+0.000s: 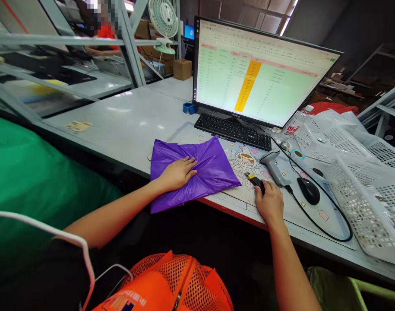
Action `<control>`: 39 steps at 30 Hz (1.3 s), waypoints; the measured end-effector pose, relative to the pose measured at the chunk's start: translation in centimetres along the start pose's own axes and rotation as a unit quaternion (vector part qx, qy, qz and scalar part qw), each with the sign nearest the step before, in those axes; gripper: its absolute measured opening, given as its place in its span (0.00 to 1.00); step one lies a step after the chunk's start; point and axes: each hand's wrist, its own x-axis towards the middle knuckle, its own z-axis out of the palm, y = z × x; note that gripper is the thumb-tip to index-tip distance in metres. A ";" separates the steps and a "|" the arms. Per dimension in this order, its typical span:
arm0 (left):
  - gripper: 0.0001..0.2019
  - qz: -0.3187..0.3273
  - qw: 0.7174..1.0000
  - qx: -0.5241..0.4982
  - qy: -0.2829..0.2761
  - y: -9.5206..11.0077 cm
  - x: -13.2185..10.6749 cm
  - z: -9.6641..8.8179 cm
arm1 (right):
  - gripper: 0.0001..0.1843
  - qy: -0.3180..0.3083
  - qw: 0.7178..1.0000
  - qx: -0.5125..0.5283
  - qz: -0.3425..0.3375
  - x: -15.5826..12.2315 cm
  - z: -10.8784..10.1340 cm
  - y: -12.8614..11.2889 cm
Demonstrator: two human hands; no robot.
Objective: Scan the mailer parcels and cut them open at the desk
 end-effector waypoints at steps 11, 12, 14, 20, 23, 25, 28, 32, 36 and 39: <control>0.12 0.030 0.970 -0.156 0.183 -1.7 0.1 -0.5 | 0.26 0.017 0.987 0.130 -0.089 2.8 -6.4 -5.5; 0.11 0.037 0.965 -0.173 0.194 -1.8 0.1 -0.4 | 0.24 -0.017 0.982 0.138 -0.124 3.2 -7.1 -7.2; 0.11 0.036 0.954 -0.205 0.214 -1.9 0.1 -0.1 | 0.20 -0.094 0.969 0.133 -0.187 3.7 -8.0 -10.8; 0.12 0.013 0.935 -0.257 0.245 -1.6 -0.2 0.0 | 0.14 -0.208 0.942 -0.001 -0.261 5.2 -7.0 -19.6; 0.13 0.016 0.931 -0.264 0.250 -1.7 -0.4 0.1 | 0.15 -0.189 0.956 -0.024 -0.225 7.0 -7.1 -18.4; 0.14 0.020 0.931 -0.260 0.254 -1.7 -0.7 0.3 | 0.17 -0.155 0.978 -0.056 -0.124 8.6 -7.5 -14.7; 0.16 0.018 0.937 -0.251 0.243 -1.6 -0.9 0.3 | 0.24 -0.093 0.986 -0.113 0.075 10.0 -7.7 -7.2; 0.16 0.017 0.959 -0.229 0.164 -1.2 -0.6 -0.7 | 0.28 -0.073 0.989 -0.092 0.086 7.5 -5.3 -0.8; 0.20 0.006 0.990 -0.131 0.053 -0.6 0.7 -2.6 | 0.27 -0.096 0.993 -0.062 0.021 4.0 -2.7 -1.0; 0.19 0.026 0.997 -0.073 0.008 0.0 1.6 -3.6 | 0.24 -0.030 0.999 -0.011 -0.029 3.5 -3.2 -4.7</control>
